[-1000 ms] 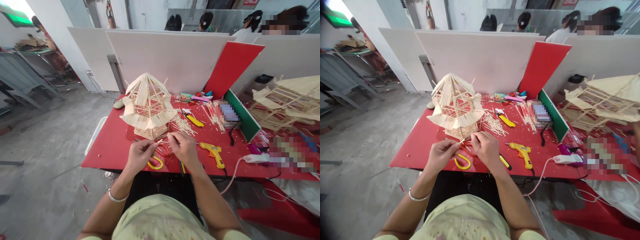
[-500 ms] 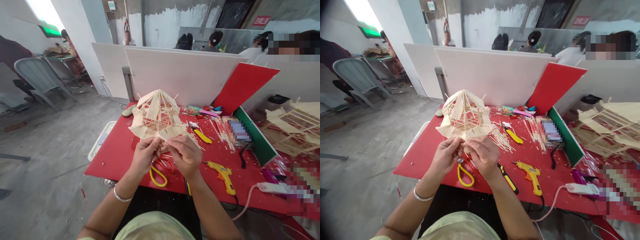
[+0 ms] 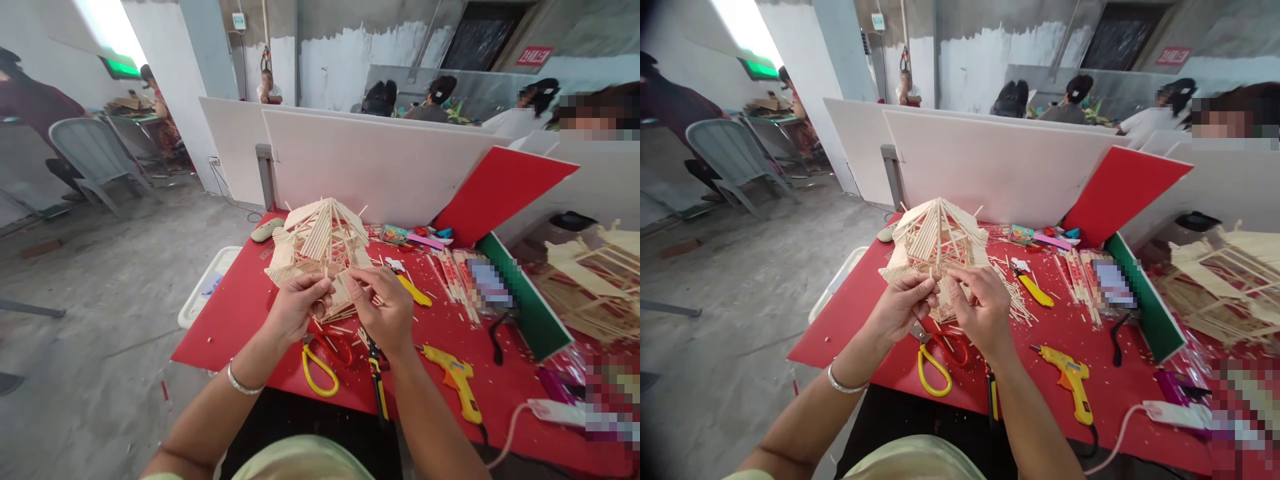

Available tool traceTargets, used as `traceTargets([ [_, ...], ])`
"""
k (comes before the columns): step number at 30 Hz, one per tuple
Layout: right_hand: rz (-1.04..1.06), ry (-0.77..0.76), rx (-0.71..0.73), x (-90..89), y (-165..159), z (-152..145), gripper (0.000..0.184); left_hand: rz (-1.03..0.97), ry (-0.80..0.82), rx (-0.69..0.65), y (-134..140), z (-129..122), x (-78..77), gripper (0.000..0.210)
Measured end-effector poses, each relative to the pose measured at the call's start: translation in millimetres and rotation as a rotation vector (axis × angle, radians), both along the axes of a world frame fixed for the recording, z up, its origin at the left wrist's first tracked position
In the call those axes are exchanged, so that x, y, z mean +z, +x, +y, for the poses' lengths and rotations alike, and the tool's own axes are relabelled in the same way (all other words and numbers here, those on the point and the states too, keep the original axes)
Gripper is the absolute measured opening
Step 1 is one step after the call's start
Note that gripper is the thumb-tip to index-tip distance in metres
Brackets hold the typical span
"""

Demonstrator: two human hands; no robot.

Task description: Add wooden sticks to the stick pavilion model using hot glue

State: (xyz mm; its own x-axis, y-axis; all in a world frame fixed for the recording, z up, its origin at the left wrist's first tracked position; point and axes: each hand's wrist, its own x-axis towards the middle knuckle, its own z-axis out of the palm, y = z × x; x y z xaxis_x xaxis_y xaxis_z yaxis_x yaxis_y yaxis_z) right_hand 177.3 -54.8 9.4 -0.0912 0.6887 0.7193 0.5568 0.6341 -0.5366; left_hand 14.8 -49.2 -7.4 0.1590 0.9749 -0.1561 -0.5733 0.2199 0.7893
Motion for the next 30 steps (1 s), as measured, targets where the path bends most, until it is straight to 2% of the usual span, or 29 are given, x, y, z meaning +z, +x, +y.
traceTargets([
  [5,-0.015,-0.126,0.027,2.5,-6.8,12.8,0.020,-0.071,-0.051,-0.042,2.0,5.9,1.3,0.035],
  [9,0.018,-0.205,0.061,5.5,-11.1,25.3,0.020,-0.084,-0.068,-0.020,2.7,11.5,3.0,0.032],
  [15,-0.026,-0.112,0.024,8.1,-15.8,41.2,0.019,-0.122,-0.087,0.001,3.3,21.8,2.1,0.032],
  [23,-0.097,0.007,-0.042,7.8,-22.8,51.1,0.019,-0.202,-0.162,0.115,6.8,23.7,13.3,0.030],
  [30,-0.090,0.041,-0.076,4.3,-26.2,53.4,0.022,-0.201,-0.149,0.112,8.8,25.8,9.6,0.031],
])
